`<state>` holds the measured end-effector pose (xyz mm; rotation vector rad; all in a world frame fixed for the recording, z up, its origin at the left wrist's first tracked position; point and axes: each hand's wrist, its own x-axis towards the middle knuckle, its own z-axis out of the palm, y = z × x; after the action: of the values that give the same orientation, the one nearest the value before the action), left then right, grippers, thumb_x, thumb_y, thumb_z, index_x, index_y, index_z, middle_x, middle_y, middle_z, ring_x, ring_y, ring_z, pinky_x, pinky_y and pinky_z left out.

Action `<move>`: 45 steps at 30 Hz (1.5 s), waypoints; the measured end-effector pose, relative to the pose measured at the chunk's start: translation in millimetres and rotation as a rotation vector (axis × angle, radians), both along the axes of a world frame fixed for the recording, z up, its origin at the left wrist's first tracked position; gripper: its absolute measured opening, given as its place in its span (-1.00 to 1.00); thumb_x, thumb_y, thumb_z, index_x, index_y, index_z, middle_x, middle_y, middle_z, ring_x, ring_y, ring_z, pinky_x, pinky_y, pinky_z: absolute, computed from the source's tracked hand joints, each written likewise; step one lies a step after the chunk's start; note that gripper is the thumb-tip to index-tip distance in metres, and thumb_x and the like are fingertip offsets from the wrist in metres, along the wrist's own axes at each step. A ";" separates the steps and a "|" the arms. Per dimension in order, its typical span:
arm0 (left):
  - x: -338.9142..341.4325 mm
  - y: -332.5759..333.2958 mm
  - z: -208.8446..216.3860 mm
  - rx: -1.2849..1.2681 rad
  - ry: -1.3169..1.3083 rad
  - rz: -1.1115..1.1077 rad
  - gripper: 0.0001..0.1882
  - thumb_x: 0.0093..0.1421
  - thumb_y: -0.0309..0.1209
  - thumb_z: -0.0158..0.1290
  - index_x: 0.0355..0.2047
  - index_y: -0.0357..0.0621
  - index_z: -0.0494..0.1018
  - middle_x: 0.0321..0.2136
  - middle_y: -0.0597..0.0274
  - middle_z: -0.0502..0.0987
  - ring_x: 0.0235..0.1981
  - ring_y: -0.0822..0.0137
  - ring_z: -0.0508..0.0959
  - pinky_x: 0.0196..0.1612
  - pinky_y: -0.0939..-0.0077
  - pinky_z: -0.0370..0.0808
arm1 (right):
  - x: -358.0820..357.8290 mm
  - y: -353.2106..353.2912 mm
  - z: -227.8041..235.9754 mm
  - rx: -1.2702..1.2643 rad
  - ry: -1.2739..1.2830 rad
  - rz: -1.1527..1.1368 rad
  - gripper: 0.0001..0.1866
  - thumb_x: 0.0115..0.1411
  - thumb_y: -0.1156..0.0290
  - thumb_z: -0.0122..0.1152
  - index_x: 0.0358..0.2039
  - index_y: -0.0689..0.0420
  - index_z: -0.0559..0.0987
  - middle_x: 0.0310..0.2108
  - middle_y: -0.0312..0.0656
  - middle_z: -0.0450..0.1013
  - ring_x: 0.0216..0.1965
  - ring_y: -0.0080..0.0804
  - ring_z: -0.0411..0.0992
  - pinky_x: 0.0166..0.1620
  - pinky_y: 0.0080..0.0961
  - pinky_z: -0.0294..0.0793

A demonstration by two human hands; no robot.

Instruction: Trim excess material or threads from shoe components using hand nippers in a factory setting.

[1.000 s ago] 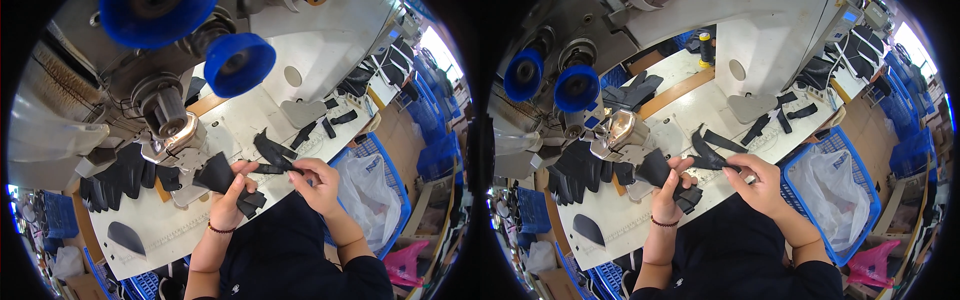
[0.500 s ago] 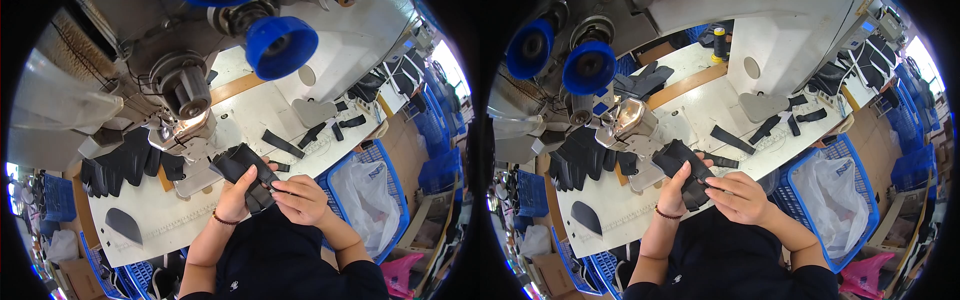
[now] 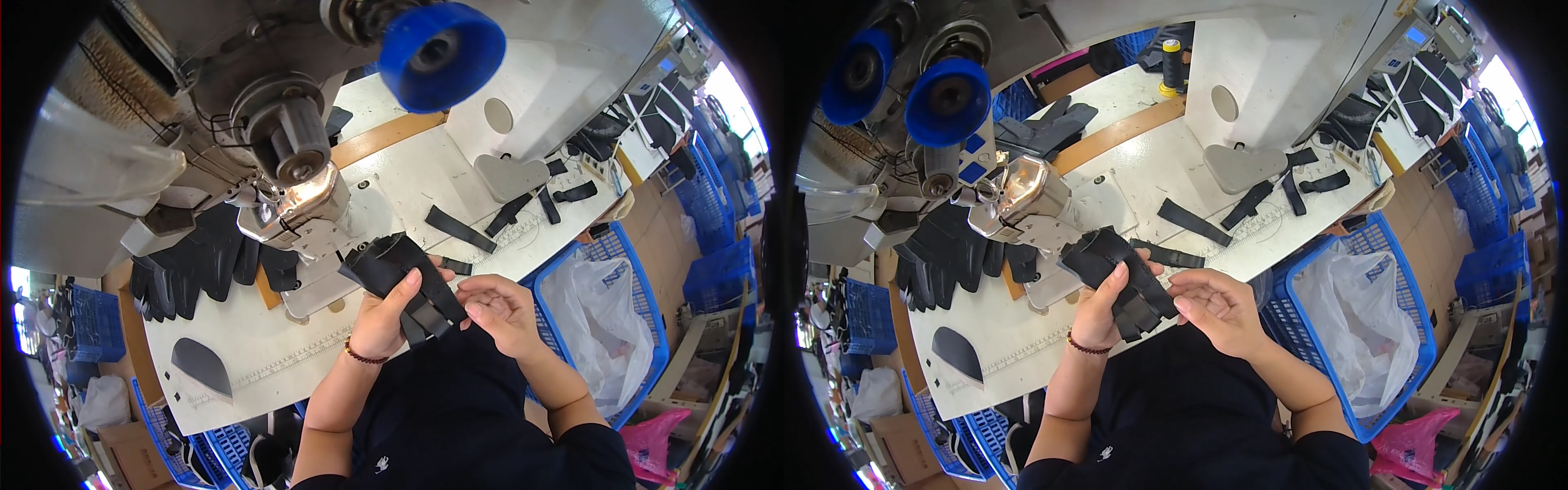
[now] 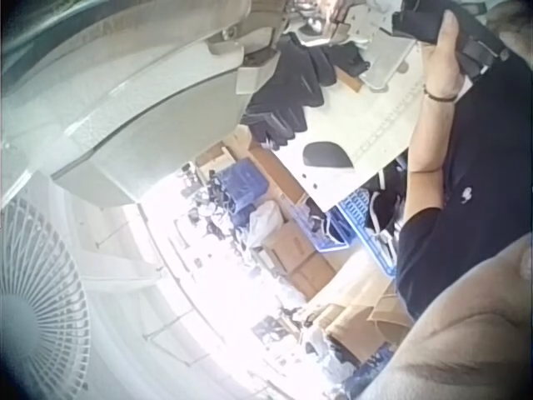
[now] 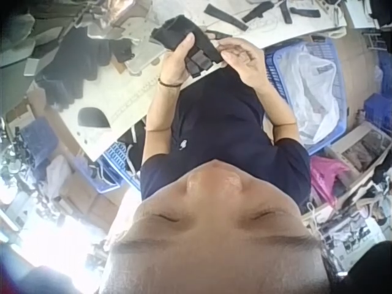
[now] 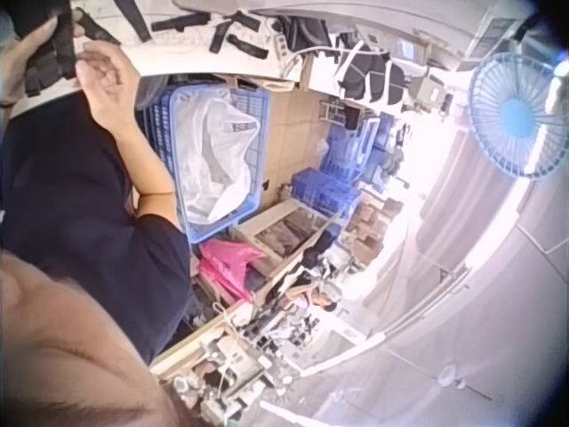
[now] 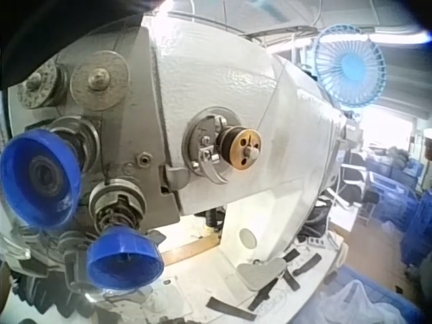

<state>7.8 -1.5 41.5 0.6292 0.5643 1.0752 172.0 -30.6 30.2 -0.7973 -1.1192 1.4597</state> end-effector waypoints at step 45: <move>6.4 6.0 -26.6 -0.133 -0.033 -0.016 -0.82 0.17 -0.29 -0.18 -0.27 -0.07 0.24 -0.65 0.42 0.23 -0.50 0.49 0.34 -0.07 0.22 0.27 | 189.1 87.8 -60.8 0.065 0.101 -1.121 -0.76 0.03 0.47 0.10 -0.30 0.33 0.39 -0.53 -0.26 0.36 -0.65 -0.66 0.28 -0.59 -0.78 0.26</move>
<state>14.2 4.5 14.9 0.4986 0.5958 1.0226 361.2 57.2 -30.6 -1.0396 -0.4540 0.4999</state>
